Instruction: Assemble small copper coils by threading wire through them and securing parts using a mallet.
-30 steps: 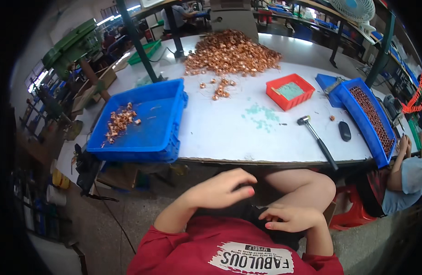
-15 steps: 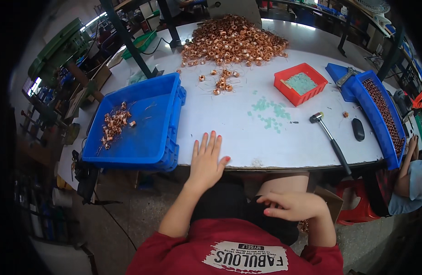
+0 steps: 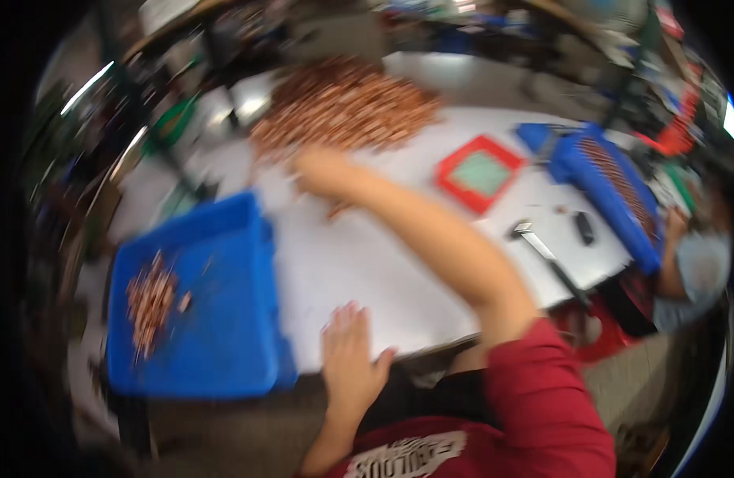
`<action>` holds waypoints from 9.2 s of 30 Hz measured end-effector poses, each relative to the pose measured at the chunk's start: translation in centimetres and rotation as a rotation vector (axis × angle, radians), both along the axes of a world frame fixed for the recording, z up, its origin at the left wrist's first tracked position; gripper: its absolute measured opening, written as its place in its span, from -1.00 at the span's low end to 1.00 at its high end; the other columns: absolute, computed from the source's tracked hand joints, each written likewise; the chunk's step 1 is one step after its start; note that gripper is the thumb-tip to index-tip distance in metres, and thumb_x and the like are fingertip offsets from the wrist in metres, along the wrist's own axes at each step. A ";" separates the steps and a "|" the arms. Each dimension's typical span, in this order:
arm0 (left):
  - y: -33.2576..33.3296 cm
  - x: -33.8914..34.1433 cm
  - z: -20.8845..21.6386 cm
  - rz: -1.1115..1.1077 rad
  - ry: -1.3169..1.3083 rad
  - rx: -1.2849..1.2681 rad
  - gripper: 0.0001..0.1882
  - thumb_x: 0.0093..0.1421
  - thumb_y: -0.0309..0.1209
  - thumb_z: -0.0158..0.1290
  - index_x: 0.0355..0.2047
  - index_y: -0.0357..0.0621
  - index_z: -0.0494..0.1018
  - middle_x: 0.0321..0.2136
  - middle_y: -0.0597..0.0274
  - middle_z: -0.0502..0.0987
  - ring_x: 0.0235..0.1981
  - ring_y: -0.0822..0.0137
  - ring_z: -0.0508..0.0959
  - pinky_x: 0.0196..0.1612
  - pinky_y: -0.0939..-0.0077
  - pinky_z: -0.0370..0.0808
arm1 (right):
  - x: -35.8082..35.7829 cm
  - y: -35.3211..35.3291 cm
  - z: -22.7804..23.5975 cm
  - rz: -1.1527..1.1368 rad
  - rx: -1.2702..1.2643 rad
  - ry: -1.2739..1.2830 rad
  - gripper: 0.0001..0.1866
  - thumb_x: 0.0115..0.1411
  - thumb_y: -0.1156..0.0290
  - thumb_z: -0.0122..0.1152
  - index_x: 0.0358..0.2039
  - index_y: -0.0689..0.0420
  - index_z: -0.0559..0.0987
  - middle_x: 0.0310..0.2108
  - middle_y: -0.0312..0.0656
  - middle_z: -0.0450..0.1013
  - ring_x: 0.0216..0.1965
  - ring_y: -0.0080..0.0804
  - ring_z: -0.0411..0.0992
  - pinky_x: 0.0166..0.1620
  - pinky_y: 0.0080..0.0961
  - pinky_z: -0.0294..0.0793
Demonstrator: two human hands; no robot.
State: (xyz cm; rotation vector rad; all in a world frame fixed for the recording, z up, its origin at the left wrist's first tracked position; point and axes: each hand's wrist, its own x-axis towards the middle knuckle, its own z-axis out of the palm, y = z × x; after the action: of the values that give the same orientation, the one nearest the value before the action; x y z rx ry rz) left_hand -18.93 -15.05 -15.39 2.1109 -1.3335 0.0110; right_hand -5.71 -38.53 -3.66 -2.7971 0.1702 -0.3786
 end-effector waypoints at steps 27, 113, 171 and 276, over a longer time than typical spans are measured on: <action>-0.9 -0.4 -4.6 0.239 -0.608 -0.143 -0.42 0.30 -0.23 -0.48 -0.15 -0.35 0.51 -0.13 -0.06 0.55 -0.10 -0.02 0.56 -0.06 0.20 0.47 | -25.6 -40.6 27.3 -1.143 -1.128 -1.146 -0.30 0.23 -0.25 -0.25 0.29 -0.33 -0.13 0.34 -0.02 -0.40 0.31 0.28 -0.31 0.06 0.65 -0.20; 2.1 -3.9 5.2 -0.449 0.571 -0.100 -0.77 0.19 -0.48 -0.01 -0.15 -0.32 0.41 -0.23 0.03 0.53 -0.26 0.20 0.51 -0.15 0.47 0.42 | -5.8 -4.5 0.3 -0.070 0.373 -0.398 -0.81 0.03 0.47 0.24 -0.29 0.21 0.58 -0.45 -0.22 0.51 -0.48 -0.53 0.42 -0.36 -0.61 0.45; 1.2 -3.2 0.2 -0.570 2.273 -0.274 -0.66 0.14 -0.53 0.12 -0.07 -0.42 0.42 -0.28 -0.16 0.54 -0.44 0.24 0.58 -0.38 0.58 0.56 | -25.2 7.8 -7.3 0.052 1.205 0.123 -0.80 0.18 0.51 0.10 -0.59 0.21 0.53 -0.60 -0.32 0.38 -0.58 -0.57 0.22 -0.49 -0.69 0.25; 2.5 -7.2 0.5 -0.136 1.199 0.061 -0.21 -0.01 -0.60 0.22 0.19 -0.38 0.06 -0.29 0.09 0.61 -0.06 0.24 0.53 0.17 0.34 0.27 | -28.0 8.4 -9.2 -0.151 1.532 0.378 -0.60 0.34 0.31 -0.11 -0.51 0.26 0.57 -0.77 -0.37 0.24 -0.69 -0.68 0.05 -0.54 -0.79 0.05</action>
State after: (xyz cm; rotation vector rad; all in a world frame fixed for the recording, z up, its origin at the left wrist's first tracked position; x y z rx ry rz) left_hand -26.12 -12.51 -14.87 1.5294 -0.6939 -1.1573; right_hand -33.76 -30.17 -12.87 -1.2972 0.4910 0.2252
